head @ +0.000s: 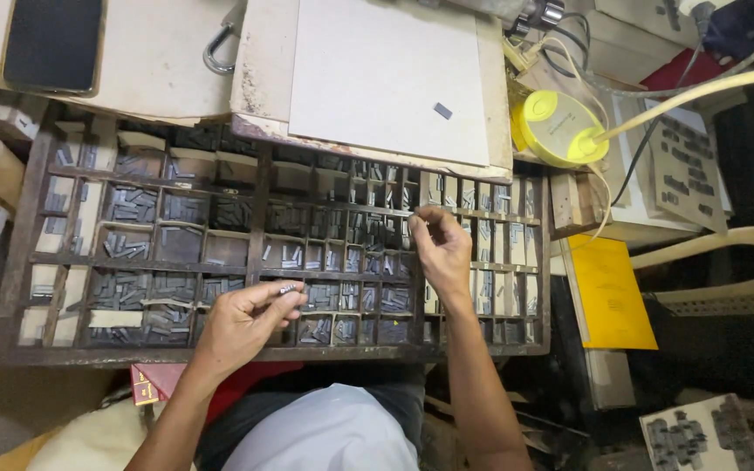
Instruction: The person picks individual metal movable type pieces from a compartmentalized tray and places them onto a white surface, arranging them into a short line. The person repeatedly picks, places, and adjusts the type pieces by hand.
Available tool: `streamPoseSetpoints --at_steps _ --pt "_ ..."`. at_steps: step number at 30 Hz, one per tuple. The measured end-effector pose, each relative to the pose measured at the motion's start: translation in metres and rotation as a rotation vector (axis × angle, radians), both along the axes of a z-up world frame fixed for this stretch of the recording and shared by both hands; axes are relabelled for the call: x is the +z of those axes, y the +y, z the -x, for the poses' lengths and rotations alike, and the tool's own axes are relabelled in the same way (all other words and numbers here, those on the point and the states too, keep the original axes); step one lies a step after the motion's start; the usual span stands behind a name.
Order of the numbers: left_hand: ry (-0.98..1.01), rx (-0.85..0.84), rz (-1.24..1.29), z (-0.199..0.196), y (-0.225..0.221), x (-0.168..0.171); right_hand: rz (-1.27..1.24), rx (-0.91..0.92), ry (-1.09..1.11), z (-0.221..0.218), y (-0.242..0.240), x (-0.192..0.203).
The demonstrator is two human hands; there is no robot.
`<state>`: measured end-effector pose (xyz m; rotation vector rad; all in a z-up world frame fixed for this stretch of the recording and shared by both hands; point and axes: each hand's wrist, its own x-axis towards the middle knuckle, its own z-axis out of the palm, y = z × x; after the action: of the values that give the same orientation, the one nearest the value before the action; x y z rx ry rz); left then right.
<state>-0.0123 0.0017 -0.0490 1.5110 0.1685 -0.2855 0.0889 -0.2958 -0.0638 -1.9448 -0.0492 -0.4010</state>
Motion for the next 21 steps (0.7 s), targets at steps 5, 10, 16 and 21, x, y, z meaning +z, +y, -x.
streamPoseSetpoints --at_steps 5,10,16,21 --pt "-0.122 0.019 -0.165 0.009 0.008 -0.007 -0.071 -0.010 -0.065 -0.017 0.007 0.017" --pt "-0.141 0.050 -0.191 0.015 0.016 -0.015 -0.099 0.060 -0.007 -0.020 0.002 0.023" --pt "-0.232 0.058 -0.187 0.015 0.014 -0.016 -0.089 0.155 0.079 -0.019 0.012 0.027" --pt "-0.231 0.140 -0.176 0.013 0.004 -0.009 -0.099 0.023 -0.046 -0.024 0.032 0.027"
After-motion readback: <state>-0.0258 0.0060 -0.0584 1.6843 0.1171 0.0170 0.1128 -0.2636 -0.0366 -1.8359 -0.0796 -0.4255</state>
